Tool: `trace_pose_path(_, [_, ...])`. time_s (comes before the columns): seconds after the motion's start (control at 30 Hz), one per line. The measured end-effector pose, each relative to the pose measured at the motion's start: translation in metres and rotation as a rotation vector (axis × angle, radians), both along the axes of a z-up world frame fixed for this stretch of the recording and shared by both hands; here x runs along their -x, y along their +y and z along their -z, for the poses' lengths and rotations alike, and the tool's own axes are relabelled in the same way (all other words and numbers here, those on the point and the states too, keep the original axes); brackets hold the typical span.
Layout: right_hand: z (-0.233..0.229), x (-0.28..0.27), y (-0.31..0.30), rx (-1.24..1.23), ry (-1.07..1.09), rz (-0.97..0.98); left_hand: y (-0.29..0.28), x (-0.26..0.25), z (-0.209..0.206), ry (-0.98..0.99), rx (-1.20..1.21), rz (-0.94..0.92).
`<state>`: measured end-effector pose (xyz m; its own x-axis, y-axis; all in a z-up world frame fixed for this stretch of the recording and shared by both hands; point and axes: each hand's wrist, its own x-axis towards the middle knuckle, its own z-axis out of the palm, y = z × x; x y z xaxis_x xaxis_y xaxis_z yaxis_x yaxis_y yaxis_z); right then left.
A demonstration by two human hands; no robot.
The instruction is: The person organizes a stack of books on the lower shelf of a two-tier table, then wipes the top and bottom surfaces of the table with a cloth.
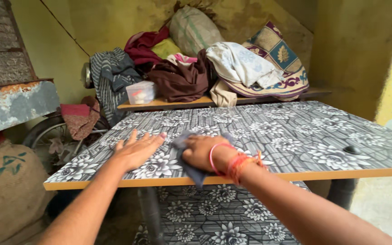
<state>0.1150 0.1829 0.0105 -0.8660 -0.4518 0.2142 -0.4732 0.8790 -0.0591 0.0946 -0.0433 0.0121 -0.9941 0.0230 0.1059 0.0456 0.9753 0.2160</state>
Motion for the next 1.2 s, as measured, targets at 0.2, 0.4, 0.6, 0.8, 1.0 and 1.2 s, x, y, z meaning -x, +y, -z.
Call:
trace_pose_path(0.2, [0.005, -0.047, 0.054, 0.059, 0.005, -0.140, 0.052, -0.032, -0.001, 0.048, 0.125, 0.119])
trace_pose_path(0.4, [0.004, 0.018, 0.146, -0.301, 0.072, 0.052, 0.106, -0.052, -0.001, 0.004, 0.037, 0.208])
trace_pose_path(0.6, [0.009, -0.005, 0.119, -0.030, -0.089, 0.243, 0.160, -0.046, 0.006, 0.029, 0.001, 0.308])
trace_pose_path(0.8, [0.014, 0.001, 0.199, -0.014, -0.072, 0.092, 0.191, -0.025, 0.010, 0.032, -0.014, 0.376])
trace_pose_path(1.0, [0.018, 0.070, 0.269, -0.173, -0.027, 0.342, 0.228, -0.002, 0.009, 0.012, -0.035, 0.368])
trace_pose_path(1.2, [0.012, 0.034, 0.185, -0.050, -0.087, 0.136, 0.251, 0.038, 0.008, 0.008, -0.122, 0.340])
